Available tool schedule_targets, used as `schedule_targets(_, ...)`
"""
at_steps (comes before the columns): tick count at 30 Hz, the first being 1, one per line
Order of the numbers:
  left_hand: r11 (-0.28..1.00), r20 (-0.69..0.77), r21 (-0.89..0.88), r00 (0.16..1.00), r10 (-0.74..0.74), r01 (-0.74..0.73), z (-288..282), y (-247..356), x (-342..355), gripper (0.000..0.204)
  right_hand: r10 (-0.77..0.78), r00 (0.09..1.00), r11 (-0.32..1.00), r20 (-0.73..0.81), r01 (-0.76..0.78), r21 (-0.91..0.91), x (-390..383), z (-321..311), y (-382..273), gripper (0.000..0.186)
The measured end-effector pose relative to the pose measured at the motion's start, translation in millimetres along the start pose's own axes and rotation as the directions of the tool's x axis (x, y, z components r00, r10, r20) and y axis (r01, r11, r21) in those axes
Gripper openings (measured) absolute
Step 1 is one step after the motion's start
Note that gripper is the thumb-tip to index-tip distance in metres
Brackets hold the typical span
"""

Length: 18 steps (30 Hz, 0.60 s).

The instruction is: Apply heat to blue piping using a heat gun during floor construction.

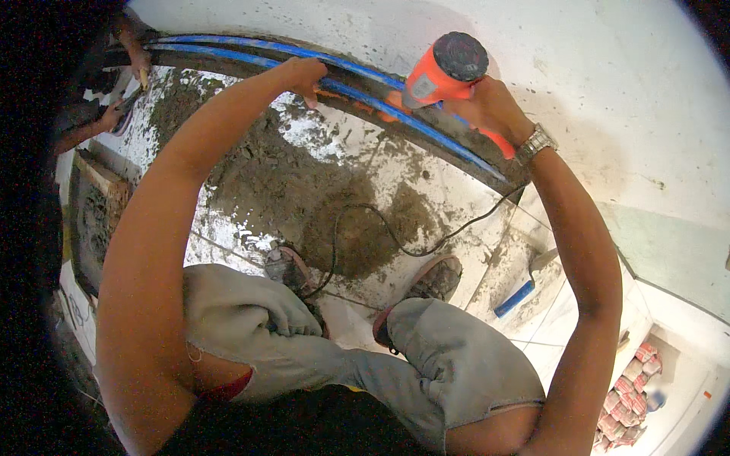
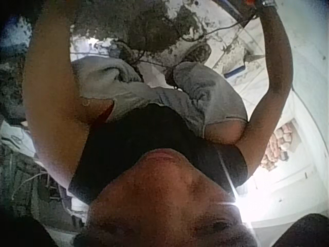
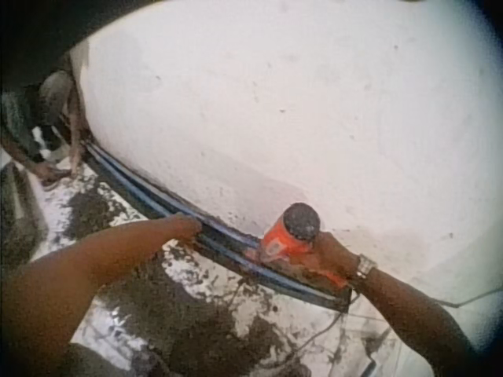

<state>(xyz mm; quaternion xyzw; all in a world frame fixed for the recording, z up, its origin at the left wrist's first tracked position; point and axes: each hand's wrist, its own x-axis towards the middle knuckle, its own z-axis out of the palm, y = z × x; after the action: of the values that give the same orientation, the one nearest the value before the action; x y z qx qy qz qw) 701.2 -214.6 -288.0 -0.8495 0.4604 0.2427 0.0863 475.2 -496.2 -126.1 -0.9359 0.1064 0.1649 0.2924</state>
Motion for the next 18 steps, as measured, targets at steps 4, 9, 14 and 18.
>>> schedule_targets(4, 1.000, 0.001, 0.003, 1.000, 0.027, -0.027, 4.6, -5.3, 3.3, 0.060, -0.092, 0.993, 0.995, -0.067, 0.094, 0.028, 5.1, 7.0, 1.2, 0.037)
schedule_targets(9, 1.000, -0.024, 0.024, 1.000, 0.013, -0.012, 3.9, 1.3, 3.5, 0.058, -0.076, 0.997, 0.996, -0.003, 0.076, 0.045, 0.1, -5.6, -1.3, 0.040)
schedule_targets(14, 0.998, -0.057, 0.056, 0.998, 0.001, 0.002, 6.4, 1.0, 3.1, 0.057, -0.047, 0.998, 0.998, -0.036, 0.048, 0.032, 0.8, 0.0, -3.6, 0.042)
schedule_targets(18, 0.998, -0.009, 0.069, 1.000, -0.001, 0.002, 1.3, 5.3, 2.2, 0.063, -0.071, 0.997, 0.993, -0.015, 0.072, 0.093, 2.9, -0.3, -1.6, 0.041)
